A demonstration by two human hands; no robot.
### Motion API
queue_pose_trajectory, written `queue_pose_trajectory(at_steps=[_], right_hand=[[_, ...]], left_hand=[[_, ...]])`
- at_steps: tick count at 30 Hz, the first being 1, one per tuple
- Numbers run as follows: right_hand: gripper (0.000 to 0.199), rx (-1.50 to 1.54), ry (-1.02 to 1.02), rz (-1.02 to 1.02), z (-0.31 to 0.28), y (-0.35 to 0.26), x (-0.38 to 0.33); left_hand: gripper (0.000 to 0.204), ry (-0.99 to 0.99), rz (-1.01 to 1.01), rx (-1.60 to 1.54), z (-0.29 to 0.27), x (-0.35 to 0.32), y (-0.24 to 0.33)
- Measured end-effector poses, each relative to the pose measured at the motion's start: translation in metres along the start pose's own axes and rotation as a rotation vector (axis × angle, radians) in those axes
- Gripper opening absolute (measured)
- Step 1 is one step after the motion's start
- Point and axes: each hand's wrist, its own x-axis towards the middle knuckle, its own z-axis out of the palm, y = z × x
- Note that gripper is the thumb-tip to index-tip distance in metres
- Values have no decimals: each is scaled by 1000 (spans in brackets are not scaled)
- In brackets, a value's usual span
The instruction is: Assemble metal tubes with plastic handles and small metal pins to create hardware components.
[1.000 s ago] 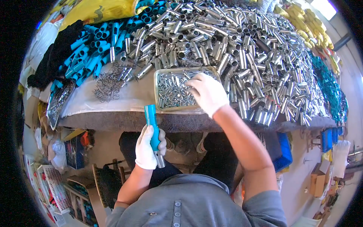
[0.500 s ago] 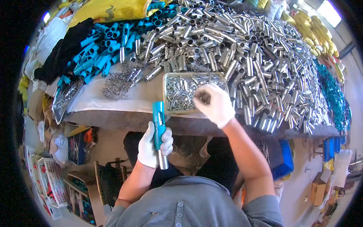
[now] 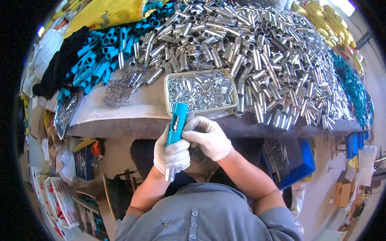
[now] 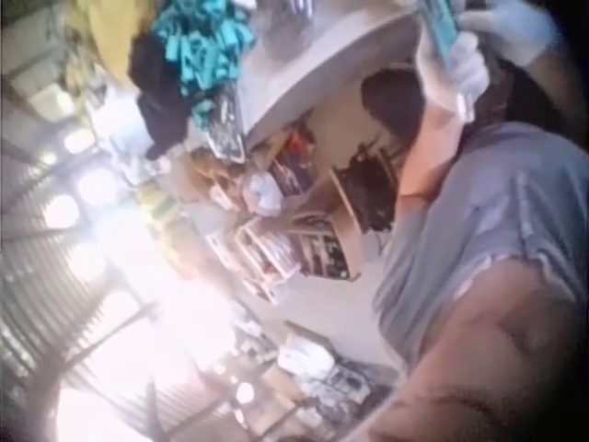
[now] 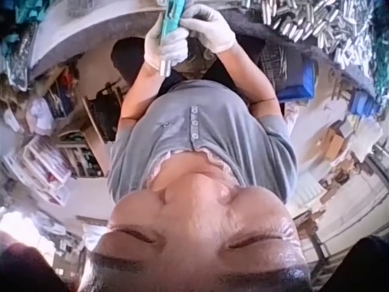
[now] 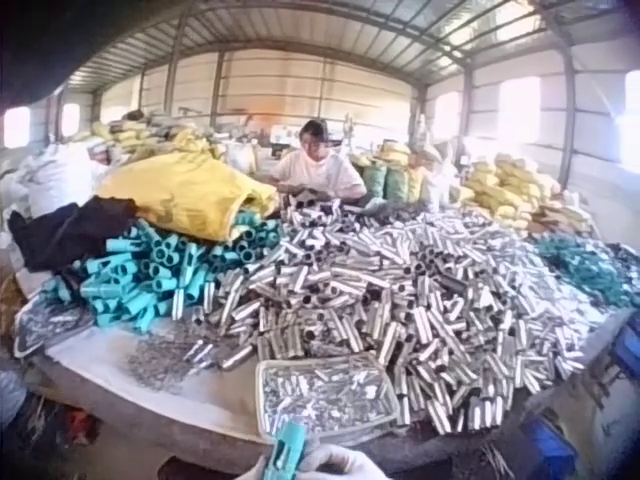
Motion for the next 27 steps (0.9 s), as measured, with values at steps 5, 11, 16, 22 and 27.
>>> queue_pose_trajectory(at_steps=[5,11,16,22,27], right_hand=[[8,428,-226,305,-17,16,2],[17,551,-383,338,-19,17,-7],[14,233,110,188,-1,18,-24],[42,-555,-146,123,19,20,-52],[37,-873,-142,34,17,30,-43]], left_hand=[[57,75,-2,91,10,0,-5],[57,188,-79,223,17,-2,-6],[50,354,126,460,10,-6,-11],[46,459,558,880,19,9,-19],[35,572,785,1123,27,20,-32]])
